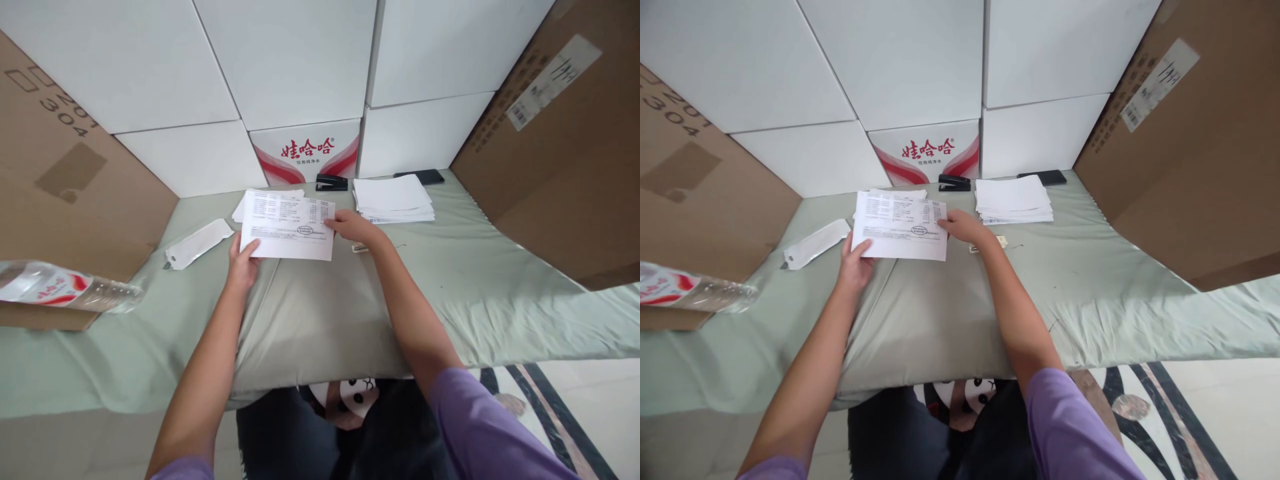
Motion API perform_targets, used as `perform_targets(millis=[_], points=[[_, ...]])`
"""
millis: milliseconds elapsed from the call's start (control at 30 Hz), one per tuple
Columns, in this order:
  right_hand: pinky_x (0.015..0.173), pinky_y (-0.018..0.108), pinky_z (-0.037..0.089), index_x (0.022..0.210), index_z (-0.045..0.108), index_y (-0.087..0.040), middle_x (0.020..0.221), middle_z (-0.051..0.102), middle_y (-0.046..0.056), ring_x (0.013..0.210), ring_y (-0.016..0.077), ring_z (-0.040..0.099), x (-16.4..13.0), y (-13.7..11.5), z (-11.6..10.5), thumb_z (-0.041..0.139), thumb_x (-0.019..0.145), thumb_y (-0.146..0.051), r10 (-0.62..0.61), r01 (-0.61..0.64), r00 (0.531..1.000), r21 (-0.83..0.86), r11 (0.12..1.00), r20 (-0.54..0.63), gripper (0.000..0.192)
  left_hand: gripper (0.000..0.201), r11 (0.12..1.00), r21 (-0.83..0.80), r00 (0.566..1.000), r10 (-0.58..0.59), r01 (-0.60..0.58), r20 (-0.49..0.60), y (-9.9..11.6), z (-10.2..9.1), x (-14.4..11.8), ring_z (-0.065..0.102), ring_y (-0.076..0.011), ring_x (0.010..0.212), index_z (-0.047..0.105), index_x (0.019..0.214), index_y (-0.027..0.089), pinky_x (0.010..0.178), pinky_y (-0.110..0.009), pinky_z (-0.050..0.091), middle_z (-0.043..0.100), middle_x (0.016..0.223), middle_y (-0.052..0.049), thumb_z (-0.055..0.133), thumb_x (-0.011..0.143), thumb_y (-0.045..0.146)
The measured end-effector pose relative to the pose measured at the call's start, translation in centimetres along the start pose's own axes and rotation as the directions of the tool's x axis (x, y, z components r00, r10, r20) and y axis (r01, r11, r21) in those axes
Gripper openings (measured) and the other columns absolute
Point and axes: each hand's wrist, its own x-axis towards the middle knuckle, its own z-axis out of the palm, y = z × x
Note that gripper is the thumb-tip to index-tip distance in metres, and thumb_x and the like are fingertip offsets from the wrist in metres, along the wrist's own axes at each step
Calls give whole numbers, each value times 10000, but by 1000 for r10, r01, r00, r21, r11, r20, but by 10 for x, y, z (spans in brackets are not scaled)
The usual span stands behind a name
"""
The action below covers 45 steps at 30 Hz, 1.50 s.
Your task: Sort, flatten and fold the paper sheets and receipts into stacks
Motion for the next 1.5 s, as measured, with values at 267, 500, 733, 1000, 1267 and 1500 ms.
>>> perform_targets(millis=[267, 500, 733, 1000, 1267, 1500], points=[[789, 346, 528, 1045, 665, -168, 993, 709, 78, 924, 223, 628, 6, 8, -1, 443, 982, -306, -144, 174, 966, 129, 976, -215, 269, 700, 986, 108, 968, -147, 128, 201, -16, 2, 4, 762, -263, 833, 524, 1306, 191, 507, -273, 601, 731, 1183, -127, 805, 713, 437], [540, 281, 559, 1148, 664, -210, 1115, 722, 95, 696, 182, 704, -3, 14, 0, 633, 915, -378, -20, -27, 994, 410, 912, 110, 288, 773, 995, 42, 978, -94, 87, 188, -22, 4, 5, 771, -256, 779, 488, 1382, 203, 489, -257, 581, 737, 1199, -132, 804, 738, 492], [398, 200, 358, 879, 664, -170, 576, 548, -30, 426, 72, 444, 11, 25, 6, 683, 869, -288, 28, 92, 969, 460, 883, -247, 120, 796, 990, 102, 951, -124, 99, 282, -21, 6, -1, 770, -244, 761, 454, 1408, 193, 555, -285, 601, 751, 1139, -129, 810, 744, 448], [368, 152, 193, 795, 397, -245, 510, 318, -123, 395, 44, 251, -5, 73, -63, 630, 869, -246, 488, 207, 651, 754, 623, -582, 244, 775, 972, 184, 887, -211, 146, 411, -16, 6, -5, 772, -216, 742, 436, 1399, 211, 670, -316, 612, 782, 1056, -112, 816, 753, 409], [350, 158, 153, 816, 382, -244, 545, 300, -111, 363, 45, 225, -29, 118, -108, 442, 791, -36, 614, 122, 506, 755, 644, -605, 218, 763, 962, 220, 880, -240, 160, 410, -15, 7, -7, 769, -219, 732, 462, 1387, 202, 655, -309, 604, 786, 1024, -96, 818, 746, 414], [355, 161, 165, 865, 420, -242, 571, 344, -107, 390, 42, 229, -24, 126, -106, 514, 722, -52, 606, 84, 536, 752, 654, -588, 256, 743, 958, 240, 880, -246, 157, 406, -11, 9, -9, 767, -224, 723, 486, 1360, 189, 639, -312, 602, 781, 1029, -105, 817, 743, 439]])
